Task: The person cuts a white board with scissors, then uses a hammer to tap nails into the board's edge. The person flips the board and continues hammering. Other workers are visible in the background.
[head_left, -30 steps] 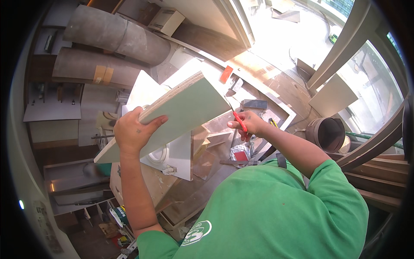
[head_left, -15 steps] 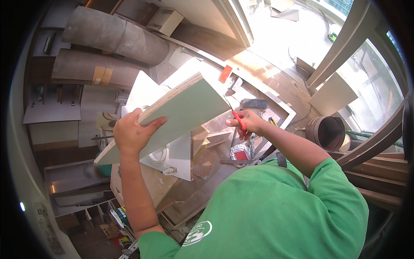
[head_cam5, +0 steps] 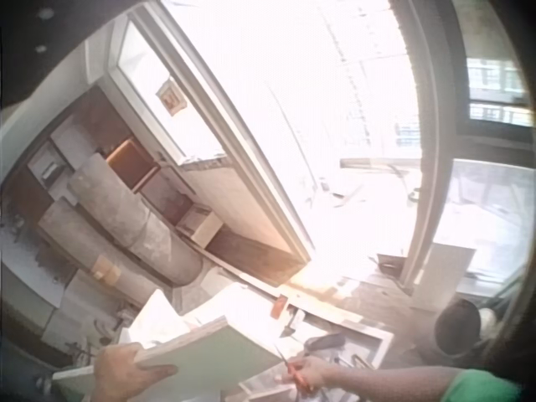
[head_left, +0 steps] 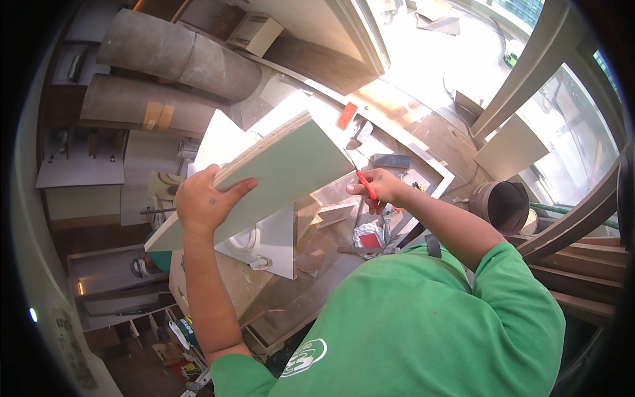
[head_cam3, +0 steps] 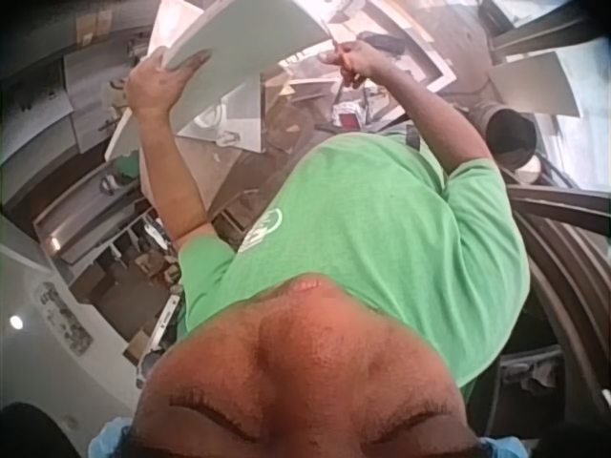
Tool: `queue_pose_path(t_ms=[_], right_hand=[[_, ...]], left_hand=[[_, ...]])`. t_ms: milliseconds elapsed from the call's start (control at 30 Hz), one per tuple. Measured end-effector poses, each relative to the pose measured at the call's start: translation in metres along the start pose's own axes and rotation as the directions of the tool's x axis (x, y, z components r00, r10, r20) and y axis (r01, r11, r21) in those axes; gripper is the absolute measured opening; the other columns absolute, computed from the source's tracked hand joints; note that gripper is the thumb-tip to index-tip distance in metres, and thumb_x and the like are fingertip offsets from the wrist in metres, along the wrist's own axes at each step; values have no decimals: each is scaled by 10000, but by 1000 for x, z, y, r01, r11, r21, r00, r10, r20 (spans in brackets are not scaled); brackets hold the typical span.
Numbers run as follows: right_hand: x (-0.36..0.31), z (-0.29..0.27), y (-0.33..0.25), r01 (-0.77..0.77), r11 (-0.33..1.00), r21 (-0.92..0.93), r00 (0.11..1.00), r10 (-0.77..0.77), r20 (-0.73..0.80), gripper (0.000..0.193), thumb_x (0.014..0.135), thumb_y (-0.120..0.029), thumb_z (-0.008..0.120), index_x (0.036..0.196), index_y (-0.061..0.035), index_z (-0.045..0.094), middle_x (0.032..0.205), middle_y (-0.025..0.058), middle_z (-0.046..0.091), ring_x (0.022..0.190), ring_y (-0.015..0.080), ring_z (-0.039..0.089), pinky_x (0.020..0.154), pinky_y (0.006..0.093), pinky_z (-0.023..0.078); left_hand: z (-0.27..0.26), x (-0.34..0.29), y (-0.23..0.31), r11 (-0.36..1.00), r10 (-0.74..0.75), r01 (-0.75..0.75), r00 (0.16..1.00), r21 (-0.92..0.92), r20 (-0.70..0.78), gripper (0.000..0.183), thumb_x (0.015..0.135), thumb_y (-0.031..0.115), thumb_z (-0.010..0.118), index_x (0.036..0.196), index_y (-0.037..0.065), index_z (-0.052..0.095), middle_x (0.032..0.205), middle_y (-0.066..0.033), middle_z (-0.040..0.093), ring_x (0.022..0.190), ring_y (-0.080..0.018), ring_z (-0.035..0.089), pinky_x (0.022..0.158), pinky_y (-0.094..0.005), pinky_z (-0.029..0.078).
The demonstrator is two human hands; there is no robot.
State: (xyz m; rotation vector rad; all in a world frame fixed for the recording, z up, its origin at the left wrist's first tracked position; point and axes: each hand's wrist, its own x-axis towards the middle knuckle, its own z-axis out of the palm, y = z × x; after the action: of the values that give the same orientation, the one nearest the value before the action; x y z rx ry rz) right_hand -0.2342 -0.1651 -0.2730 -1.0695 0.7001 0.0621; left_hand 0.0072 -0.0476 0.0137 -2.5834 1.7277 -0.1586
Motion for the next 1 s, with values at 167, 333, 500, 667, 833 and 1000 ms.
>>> queue_pose_path(t_ms=[167, 333, 500, 667, 833, 1000], right_hand=[[5, 0, 7, 6, 1000, 24, 1000, -6, 1, 842, 762, -650, 825, 1234, 25, 650, 595, 49, 595, 557, 191, 698, 443, 313, 555], [3, 0, 8, 18, 999, 40, 1000, -17, -2, 762, 768, -613, 842, 1167, 14, 672, 595, 54, 600, 538, 187, 694, 423, 317, 547], [-4, 4, 3, 16, 999, 51, 1000, -16, -19, 623, 795, -573, 847, 1007, -22, 647, 565, 10, 539, 511, 175, 662, 434, 307, 525], [-1, 1, 6, 14, 1000, 23, 1000, -14, -10, 671, 790, -587, 842, 1070, -2, 671, 594, 71, 622, 539, 187, 690, 447, 323, 548], [-2, -2, -8, -13, 999, -30, 1000, 13, 16, 730, 793, -617, 823, 1120, 17, 672, 614, 99, 653, 556, 204, 703, 467, 336, 565], [-5, -5, -16, -32, 999, -37, 999, 33, 27, 742, 793, -624, 820, 1134, 16, 665, 613, 89, 645, 564, 203, 700, 485, 340, 571]], left_hand=[[0, 2, 1, 1000, -25, 25, 1000, 10, -13, 660, 677, 696, 822, 782, 60, 681, 755, -133, 692, 704, -352, 676, 644, -434, 521], [0, 2, 1, 999, -34, 34, 999, 40, 2, 660, 674, 706, 817, 800, 69, 697, 761, -125, 700, 723, -339, 693, 659, -432, 532], [4, 0, 0, 1000, 9, -8, 998, 16, -60, 628, 684, 644, 861, 754, 51, 670, 690, -99, 673, 634, -267, 670, 624, -379, 513], [3, -1, 1, 999, 22, -21, 997, 27, -67, 622, 682, 636, 866, 750, 51, 664, 694, -104, 673, 637, -275, 668, 628, -382, 514], [3, -5, 0, 999, 35, -33, 997, 37, -68, 656, 678, 681, 835, 745, 55, 651, 707, -117, 669, 647, -317, 661, 616, -413, 512], [7, -9, -4, 998, 63, -63, 993, 6, -100, 682, 671, 706, 826, 732, 54, 635, 704, -121, 660, 634, -330, 649, 594, -418, 507]])
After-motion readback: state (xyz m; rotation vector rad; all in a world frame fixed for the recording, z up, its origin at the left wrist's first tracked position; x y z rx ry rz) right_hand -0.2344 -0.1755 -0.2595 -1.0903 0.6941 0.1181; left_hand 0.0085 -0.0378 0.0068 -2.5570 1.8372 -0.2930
